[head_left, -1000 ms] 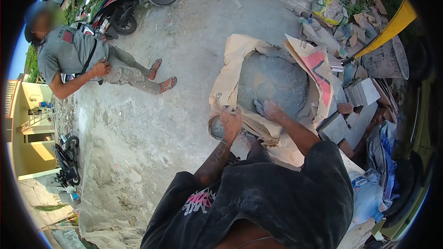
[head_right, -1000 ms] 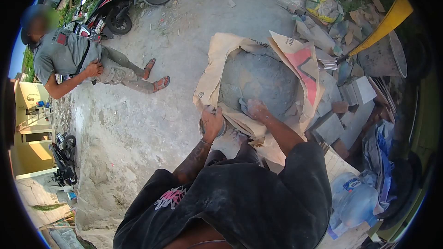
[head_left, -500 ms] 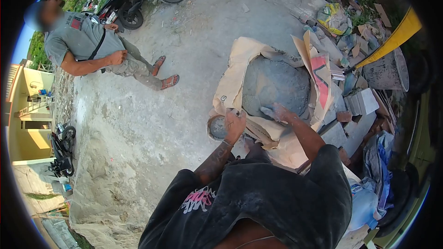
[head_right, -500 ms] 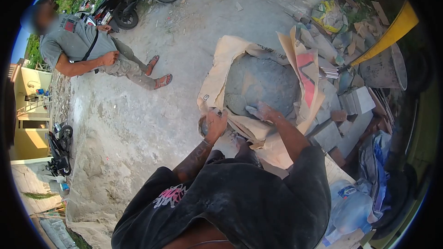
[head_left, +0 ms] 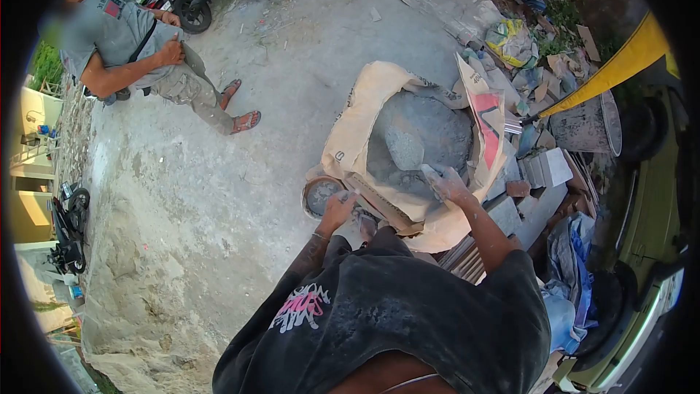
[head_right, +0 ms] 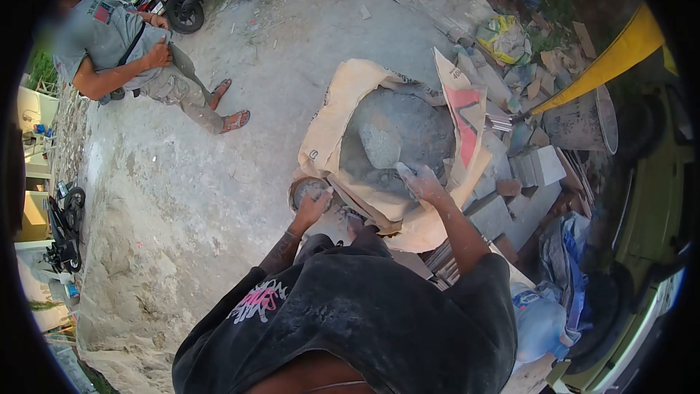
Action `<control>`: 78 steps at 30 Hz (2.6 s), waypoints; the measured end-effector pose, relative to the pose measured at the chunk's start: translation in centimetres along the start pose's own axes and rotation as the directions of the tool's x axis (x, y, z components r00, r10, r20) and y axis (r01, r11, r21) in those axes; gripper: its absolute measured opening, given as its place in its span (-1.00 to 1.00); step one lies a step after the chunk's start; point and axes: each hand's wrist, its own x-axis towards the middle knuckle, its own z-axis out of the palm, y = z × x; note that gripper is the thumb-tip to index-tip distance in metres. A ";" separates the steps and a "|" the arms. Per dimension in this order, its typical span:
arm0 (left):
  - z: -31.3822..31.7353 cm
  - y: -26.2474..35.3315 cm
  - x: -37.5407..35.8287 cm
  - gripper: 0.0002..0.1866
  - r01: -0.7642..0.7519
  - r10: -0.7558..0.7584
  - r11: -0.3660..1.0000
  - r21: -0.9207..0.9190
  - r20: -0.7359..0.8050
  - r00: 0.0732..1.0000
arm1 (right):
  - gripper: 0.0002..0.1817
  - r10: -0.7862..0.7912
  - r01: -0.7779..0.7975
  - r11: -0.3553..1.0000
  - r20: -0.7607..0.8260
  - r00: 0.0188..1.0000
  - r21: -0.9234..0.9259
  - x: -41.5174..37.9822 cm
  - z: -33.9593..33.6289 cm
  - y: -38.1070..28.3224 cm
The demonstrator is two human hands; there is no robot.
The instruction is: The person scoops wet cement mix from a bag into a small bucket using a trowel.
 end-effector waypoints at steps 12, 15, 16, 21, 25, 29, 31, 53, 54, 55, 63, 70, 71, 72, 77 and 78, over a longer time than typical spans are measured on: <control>-9.7 -32.9 -15.1 -0.63 0.235 -0.158 0.650 0.723 -0.174 0.972 | -0.60 0.155 -0.142 0.963 -0.037 0.987 0.229 -8.7 -2.6 -9.9; -8.7 -34.8 -16.9 -0.63 0.341 -0.166 0.796 0.499 -0.362 0.917 | -0.62 0.087 -0.085 0.979 -0.004 0.996 0.185 -9.2 -1.3 -12.7; -8.2 -35.9 -17.4 -0.63 0.338 -0.133 0.789 0.513 -0.395 0.909 | -0.62 0.113 -0.114 0.978 0.017 0.993 0.175 -9.6 -0.8 -14.5; -7.5 -29.2 -18.8 -0.64 0.466 -0.325 0.854 0.231 -0.463 0.825 | -0.65 0.085 -0.113 0.965 0.124 0.989 0.236 -8.9 5.3 -17.0; -7.9 -25.9 -22.1 -0.71 0.474 -0.493 0.862 -0.178 -0.506 0.707 | -0.66 0.156 -0.215 0.949 0.252 0.955 0.231 -6.7 12.9 -15.1; -7.2 -30.0 -27.4 -0.72 0.550 -0.685 0.728 -0.410 -0.477 0.551 | -0.63 0.154 -0.222 0.945 0.274 0.949 0.240 -1.9 24.5 -4.0; -7.0 -30.6 -30.1 -0.73 0.579 -0.787 0.617 -0.533 -0.403 0.467 | -0.65 0.109 -0.165 0.959 0.238 0.965 0.231 1.9 32.0 3.2; -1.2 -37.0 -41.0 -0.72 0.781 -0.975 0.220 -0.585 -0.104 0.197 | -0.58 0.047 0.200 0.810 0.401 0.915 -0.552 18.3 48.1 17.2; -1.3 -36.8 -40.8 -0.72 0.783 -0.973 0.228 -0.579 -0.099 0.211 | -0.58 0.047 0.198 0.811 0.398 0.916 -0.550 18.1 48.5 16.2; -1.2 -36.6 -40.6 -0.72 0.783 -0.970 0.237 -0.575 -0.095 0.223 | -0.58 0.084 0.149 0.797 0.351 0.933 -0.586 18.1 49.0 15.2; -0.6 -35.8 -40.0 -0.72 0.762 -0.972 0.226 -0.607 -0.087 0.219 | -0.60 0.054 0.201 0.801 0.403 0.914 -0.564 18.6 50.7 17.6; -0.5 -34.6 -38.7 -0.75 0.801 -0.960 0.277 -0.530 -0.112 0.258 | -0.67 0.286 -0.202 0.937 0.296 0.911 -0.286 16.6 51.4 22.8; -0.4 -34.7 -38.5 -0.75 0.797 -0.957 0.287 -0.531 -0.117 0.267 | -0.65 0.419 -0.403 0.907 0.344 0.840 -0.121 16.1 51.1 21.4; -0.6 -34.7 -38.4 -0.75 0.800 -0.957 0.284 -0.529 -0.108 0.268 | -0.65 0.415 -0.402 0.909 0.336 0.845 -0.113 15.5 51.1 21.7; -2.4 -33.2 -35.5 -0.73 0.742 -0.882 0.470 -0.478 -0.220 0.417 | -0.58 0.372 -0.171 0.861 0.363 0.854 -0.479 12.2 49.2 18.1; -2.3 -34.1 -35.4 -0.72 0.724 -0.867 0.498 -0.477 -0.246 0.434 | -0.57 0.295 -0.003 0.808 0.401 0.867 -0.589 11.0 47.1 14.1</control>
